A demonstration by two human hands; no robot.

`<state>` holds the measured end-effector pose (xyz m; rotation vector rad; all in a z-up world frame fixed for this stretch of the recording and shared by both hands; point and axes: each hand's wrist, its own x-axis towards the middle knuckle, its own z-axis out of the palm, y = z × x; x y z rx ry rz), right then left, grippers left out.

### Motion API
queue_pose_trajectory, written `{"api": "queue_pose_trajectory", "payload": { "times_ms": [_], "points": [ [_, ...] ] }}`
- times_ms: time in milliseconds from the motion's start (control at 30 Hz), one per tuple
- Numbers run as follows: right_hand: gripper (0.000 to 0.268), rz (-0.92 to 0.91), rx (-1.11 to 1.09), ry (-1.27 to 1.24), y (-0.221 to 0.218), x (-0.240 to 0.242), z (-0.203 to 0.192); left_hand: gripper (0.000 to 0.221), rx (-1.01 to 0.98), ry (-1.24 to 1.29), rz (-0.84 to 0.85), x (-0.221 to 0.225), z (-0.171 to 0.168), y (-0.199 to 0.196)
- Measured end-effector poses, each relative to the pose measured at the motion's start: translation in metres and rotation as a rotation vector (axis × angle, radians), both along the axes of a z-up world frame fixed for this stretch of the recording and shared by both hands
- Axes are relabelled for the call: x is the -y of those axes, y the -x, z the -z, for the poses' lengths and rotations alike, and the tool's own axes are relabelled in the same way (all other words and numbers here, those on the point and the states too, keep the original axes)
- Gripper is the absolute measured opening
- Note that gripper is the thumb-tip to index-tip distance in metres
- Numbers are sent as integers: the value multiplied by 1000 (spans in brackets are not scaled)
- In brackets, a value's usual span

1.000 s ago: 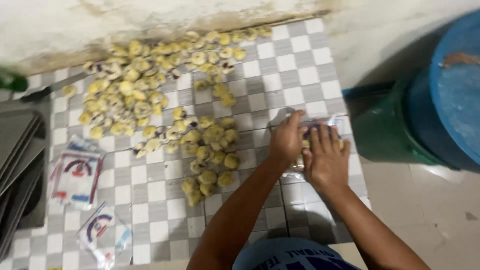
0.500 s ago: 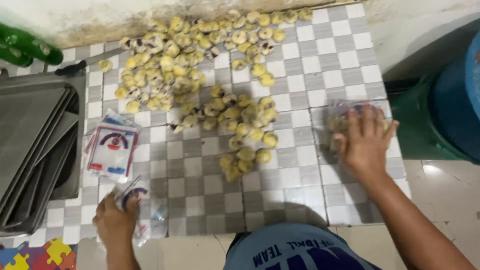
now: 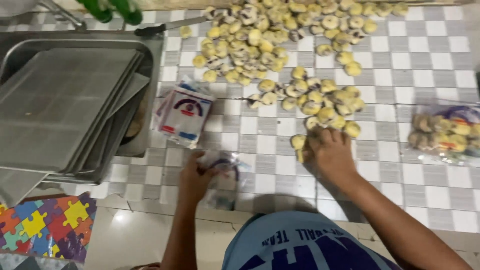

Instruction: The person is manually picking up small yellow pastries from a large pile on a tiled counter and placing them into small plastic bags for packaging.

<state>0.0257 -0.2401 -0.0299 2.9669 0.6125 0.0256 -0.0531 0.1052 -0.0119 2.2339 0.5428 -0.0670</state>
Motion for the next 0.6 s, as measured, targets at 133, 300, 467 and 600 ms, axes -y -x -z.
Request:
{"api": "queue_pose_trajectory", "payload": {
  "times_ms": [133,300,467,600],
  "points": [
    [48,86,-140,-6,-6,-25,-17,39,-57,30,5,-9,-1,-10],
    [50,189,-98,46,0,-40,-9,35,6,-270,229,-8,6,-24],
    [38,104,-166,22,0,-46,-14,31,234,-361,231,-11,9,-34],
    [50,40,-282,-3,-10,-51,-30,42,309,-203,192,-7,4,-40]
  ]
}}
